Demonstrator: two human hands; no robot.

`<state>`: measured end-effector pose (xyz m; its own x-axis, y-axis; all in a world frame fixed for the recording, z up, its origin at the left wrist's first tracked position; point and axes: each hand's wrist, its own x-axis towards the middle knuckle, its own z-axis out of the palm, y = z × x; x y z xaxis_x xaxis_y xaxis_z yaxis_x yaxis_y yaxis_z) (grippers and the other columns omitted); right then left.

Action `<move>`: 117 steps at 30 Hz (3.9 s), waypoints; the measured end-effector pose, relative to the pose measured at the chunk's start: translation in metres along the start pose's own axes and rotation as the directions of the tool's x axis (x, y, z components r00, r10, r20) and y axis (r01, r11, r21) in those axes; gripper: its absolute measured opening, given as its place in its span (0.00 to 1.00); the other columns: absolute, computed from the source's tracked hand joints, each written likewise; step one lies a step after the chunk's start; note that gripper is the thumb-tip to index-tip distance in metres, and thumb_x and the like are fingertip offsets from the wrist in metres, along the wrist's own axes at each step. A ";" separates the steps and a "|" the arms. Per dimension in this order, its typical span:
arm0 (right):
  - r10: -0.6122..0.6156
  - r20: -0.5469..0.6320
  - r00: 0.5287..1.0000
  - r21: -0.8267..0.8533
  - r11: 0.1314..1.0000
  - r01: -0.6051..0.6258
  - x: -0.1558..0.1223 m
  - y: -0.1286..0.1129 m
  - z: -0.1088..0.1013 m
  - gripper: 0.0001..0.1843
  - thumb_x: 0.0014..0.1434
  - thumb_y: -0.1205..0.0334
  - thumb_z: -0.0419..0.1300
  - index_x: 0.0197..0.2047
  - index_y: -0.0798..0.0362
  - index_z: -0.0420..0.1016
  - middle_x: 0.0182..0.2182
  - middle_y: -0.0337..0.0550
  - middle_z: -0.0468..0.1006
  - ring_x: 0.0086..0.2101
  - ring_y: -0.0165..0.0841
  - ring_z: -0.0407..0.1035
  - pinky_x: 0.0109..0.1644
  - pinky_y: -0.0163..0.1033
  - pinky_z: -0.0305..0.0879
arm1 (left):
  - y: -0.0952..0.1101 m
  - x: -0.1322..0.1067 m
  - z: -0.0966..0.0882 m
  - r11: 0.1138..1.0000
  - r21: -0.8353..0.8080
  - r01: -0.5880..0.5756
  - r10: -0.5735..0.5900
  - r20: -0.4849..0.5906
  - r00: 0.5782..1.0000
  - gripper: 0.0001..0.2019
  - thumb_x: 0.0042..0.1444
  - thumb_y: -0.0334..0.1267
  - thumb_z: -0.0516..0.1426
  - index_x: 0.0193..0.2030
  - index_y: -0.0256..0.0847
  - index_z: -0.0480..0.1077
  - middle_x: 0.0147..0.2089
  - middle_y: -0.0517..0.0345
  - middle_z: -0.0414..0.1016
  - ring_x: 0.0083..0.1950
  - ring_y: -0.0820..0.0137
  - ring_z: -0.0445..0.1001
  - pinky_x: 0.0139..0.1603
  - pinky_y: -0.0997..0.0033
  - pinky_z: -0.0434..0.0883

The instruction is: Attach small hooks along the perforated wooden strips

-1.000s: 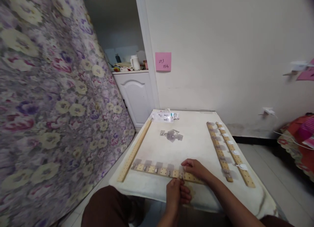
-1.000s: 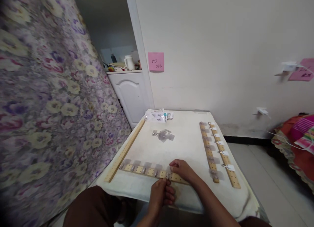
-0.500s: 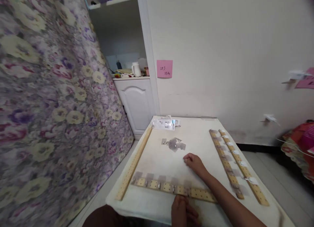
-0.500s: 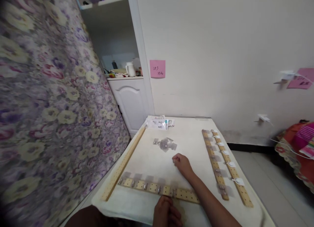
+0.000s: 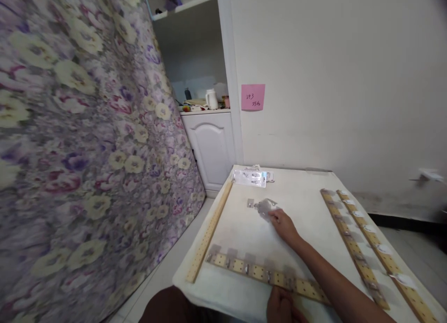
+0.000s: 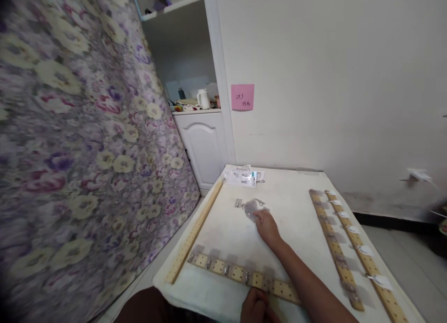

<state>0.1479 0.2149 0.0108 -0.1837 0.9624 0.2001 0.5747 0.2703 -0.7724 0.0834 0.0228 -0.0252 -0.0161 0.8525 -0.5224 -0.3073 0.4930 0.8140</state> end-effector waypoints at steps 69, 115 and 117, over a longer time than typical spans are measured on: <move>0.120 0.377 0.918 0.392 0.878 -0.276 -0.127 0.027 -0.104 0.07 0.45 0.60 0.59 0.25 0.54 0.68 0.19 0.34 0.69 0.20 0.25 0.58 0.25 0.31 0.54 | -0.010 -0.025 0.042 0.998 0.004 0.066 -0.066 0.181 0.981 0.20 0.42 0.50 0.58 0.36 0.38 0.63 0.21 0.58 0.75 0.18 0.72 0.72 0.18 0.76 0.61; 0.167 0.297 0.940 -0.027 0.986 -0.166 -0.127 0.050 -0.089 0.04 0.45 0.63 0.59 0.26 0.55 0.72 0.21 0.37 0.72 0.24 0.28 0.62 0.27 0.32 0.53 | -0.014 -0.001 0.062 0.990 0.063 0.123 -0.123 -0.002 0.992 0.10 0.58 0.42 0.48 0.35 0.37 0.63 0.20 0.59 0.73 0.16 0.72 0.71 0.16 0.76 0.62; 0.170 0.302 0.938 -0.032 0.985 -0.168 -0.127 0.051 -0.088 0.04 0.45 0.64 0.59 0.26 0.55 0.72 0.22 0.37 0.72 0.24 0.28 0.62 0.28 0.32 0.53 | -0.014 -0.001 0.062 0.990 0.067 0.128 -0.128 -0.004 0.992 0.10 0.58 0.42 0.49 0.35 0.37 0.63 0.21 0.59 0.74 0.15 0.72 0.71 0.17 0.75 0.63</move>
<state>0.2709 0.1088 -0.0004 -0.3158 0.9405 -0.1255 0.6224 0.1055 -0.7755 0.1466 0.0258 -0.0202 0.0196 0.7816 -0.6234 -0.2424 0.6087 0.7555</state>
